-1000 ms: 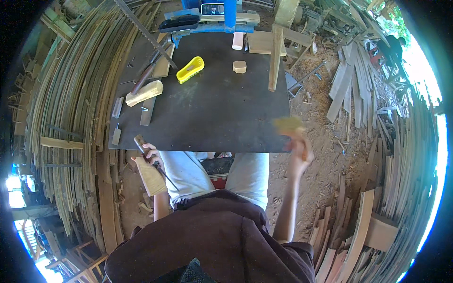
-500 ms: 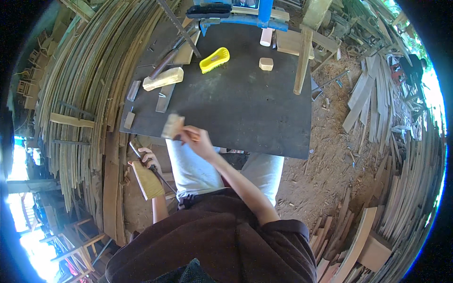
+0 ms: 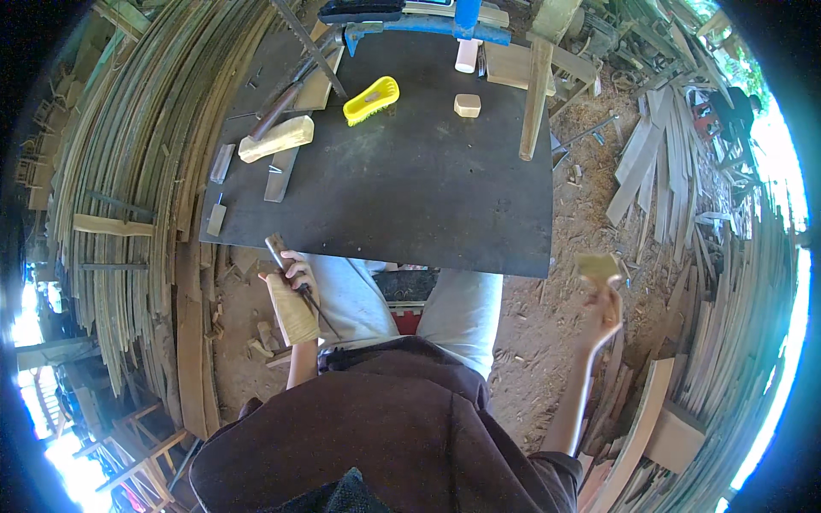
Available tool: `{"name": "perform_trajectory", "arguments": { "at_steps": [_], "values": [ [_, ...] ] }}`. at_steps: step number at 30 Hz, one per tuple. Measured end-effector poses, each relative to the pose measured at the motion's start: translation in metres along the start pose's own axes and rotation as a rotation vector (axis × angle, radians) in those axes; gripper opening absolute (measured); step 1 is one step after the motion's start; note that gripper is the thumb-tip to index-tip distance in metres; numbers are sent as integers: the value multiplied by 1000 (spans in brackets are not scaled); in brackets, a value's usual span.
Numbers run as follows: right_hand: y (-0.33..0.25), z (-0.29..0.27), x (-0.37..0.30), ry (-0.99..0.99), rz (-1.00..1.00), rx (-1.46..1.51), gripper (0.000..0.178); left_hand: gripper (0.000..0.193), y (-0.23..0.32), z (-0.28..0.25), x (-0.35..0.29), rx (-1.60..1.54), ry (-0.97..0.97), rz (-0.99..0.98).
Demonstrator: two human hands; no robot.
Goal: The person organizes small wooden pieces and tools on a workbench. They use a brush to sweep sawdust off the table and a wooden mallet to tap a small wooden block. The person then uses a chisel to carve or shape the block while holding it steady.
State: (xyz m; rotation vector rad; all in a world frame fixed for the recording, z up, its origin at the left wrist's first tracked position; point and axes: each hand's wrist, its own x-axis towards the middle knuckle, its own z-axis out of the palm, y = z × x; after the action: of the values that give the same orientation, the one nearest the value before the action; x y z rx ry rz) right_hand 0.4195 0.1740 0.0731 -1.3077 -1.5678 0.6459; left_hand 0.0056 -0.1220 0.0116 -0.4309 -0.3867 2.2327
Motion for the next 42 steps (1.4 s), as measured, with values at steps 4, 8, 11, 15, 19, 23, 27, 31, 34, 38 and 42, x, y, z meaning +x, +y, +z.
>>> {"name": "perform_trajectory", "arguments": {
  "at_steps": [4, 8, 11, 15, 19, 23, 27, 31, 34, 38, 42],
  "values": [
    [-67, 109, -47, -384, 137, 346, 19, 38, -13, 13, -2, -128, -45, 20],
    [-148, 251, -100, -987, 160, 547, 17, 41, -29, 31, -1, 369, 155, 201],
    [-148, 356, -117, -1050, 29, 769, 18, 42, -23, 29, 3, 432, 189, 201],
    [-142, 377, -94, -925, 102, 800, 18, 45, -13, 21, 3, 491, 190, 207],
    [-92, 284, -50, -604, 156, 655, 25, 51, 1, 10, 1, 293, 77, 81],
    [-8, 143, 2, -110, 180, 407, 23, 60, 16, -10, 5, 58, -67, -121],
    [61, 33, 22, 280, 75, 42, 15, 60, 10, -11, 16, 42, -66, -185],
    [-11, 68, 0, 195, 76, 105, 15, 59, 14, -11, 13, 99, -48, -150],
    [-88, 142, -44, -335, 164, 253, 24, 57, 1, 5, 7, 235, 71, -7],
    [-143, 267, -117, -1069, 258, 614, 19, 54, -14, 18, 6, 491, 208, 171],
    [-159, 356, -122, -1049, 149, 859, 19, 53, -9, 19, 8, 511, 215, 155]
  ]
}}
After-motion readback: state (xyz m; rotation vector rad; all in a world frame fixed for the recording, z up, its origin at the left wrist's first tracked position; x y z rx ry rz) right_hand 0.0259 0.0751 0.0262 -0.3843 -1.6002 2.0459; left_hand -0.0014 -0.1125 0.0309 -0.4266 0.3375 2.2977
